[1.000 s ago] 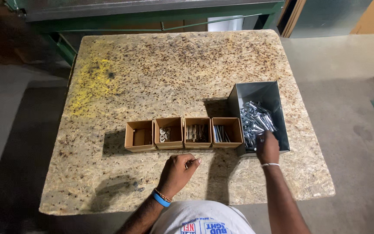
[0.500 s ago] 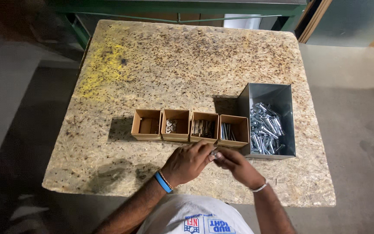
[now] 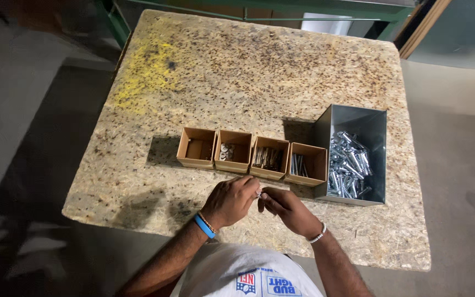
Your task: The person repeatedly picks metal fasteners from a metal bin and places them into one of four cardboard compartments on a workbench. The person handles the fasteners one at a time, sorting them into the compartments throughout the clip.
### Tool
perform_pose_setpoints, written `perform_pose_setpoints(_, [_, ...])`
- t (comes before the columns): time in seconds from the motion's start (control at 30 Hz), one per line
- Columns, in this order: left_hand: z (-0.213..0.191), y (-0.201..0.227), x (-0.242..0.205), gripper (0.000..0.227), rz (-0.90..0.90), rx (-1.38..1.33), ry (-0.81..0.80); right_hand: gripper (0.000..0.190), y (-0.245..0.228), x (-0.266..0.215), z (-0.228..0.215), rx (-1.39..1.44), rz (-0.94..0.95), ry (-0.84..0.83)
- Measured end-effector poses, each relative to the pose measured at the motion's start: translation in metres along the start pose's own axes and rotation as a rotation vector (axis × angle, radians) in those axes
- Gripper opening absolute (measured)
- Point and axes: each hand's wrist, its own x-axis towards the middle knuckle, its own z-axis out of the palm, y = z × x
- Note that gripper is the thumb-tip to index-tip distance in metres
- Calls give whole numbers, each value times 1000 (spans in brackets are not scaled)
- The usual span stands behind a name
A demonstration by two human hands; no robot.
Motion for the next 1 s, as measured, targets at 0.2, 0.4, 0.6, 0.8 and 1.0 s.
perform_pose_setpoints(0.2, [-12, 4, -2, 29, -44, -102, 55, 30, -15, 11, 3, -81, -69, -41])
perform_pose_setpoints(0.4, [18, -24, 3, 34, -84, -182, 120, 29, 32, 24, 3, 16, -99, -101])
perform_pose_setpoints(0.6, [-33, -3, 0, 42, -127, -200, 105, 30, 37, 31, 16, -116, -31, -30])
perform_pose_setpoints(0.8, [-28, -7, -1, 43, -169, -198, 109, 33, 39, 40, 21, -186, -53, 19])
perform_pose_setpoints(1.0, [-35, -10, 1, 42, -183, -231, 163, 27, 40, 40, 20, 44, 123, -1])
